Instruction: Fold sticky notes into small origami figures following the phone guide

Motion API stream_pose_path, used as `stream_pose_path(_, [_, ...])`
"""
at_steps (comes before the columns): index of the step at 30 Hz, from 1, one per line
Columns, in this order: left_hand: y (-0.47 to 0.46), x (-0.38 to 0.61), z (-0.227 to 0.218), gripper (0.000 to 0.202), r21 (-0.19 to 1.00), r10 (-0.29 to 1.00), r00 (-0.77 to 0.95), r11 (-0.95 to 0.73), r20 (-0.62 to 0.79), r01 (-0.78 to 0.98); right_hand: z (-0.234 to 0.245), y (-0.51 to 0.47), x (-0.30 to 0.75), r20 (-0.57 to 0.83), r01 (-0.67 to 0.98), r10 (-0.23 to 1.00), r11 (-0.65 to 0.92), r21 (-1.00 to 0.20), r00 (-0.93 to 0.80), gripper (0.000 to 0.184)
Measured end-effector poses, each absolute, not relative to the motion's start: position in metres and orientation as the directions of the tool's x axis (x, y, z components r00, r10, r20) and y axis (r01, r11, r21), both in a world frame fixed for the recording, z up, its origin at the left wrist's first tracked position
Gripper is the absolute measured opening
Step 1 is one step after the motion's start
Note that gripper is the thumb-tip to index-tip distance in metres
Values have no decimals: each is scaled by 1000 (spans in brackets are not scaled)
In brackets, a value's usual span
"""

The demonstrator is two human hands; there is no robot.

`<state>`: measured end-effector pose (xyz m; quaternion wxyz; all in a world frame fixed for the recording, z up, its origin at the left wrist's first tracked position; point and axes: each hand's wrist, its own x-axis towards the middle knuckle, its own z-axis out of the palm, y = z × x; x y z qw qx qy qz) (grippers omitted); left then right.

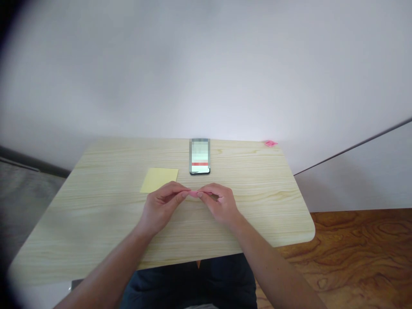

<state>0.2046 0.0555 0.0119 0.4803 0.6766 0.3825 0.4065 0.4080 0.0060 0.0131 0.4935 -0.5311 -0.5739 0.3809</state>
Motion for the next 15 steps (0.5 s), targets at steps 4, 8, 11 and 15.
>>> stream_pose_path(4, [64, 211, 15, 11, 957, 913, 363, -252, 186, 143, 10, 10, 409, 118, 171, 987, 99, -980, 110, 13])
stream_pose_path(8, [72, 219, 18, 11, 963, 912, 367, -243, 184, 121, 7, 11, 410, 102, 120, 985, 85, -989, 138, 15])
stream_pose_path(11, [73, 221, 18, 10, 969, 912, 373, -225, 174, 98, 6, 10, 408, 99, 104, 985, 84, -991, 144, 16])
stream_pose_path(15, [70, 221, 17, 10, 964, 903, 390, -240, 179, 112, 5, 9, 407, 106, 122, 983, 88, -989, 148, 17])
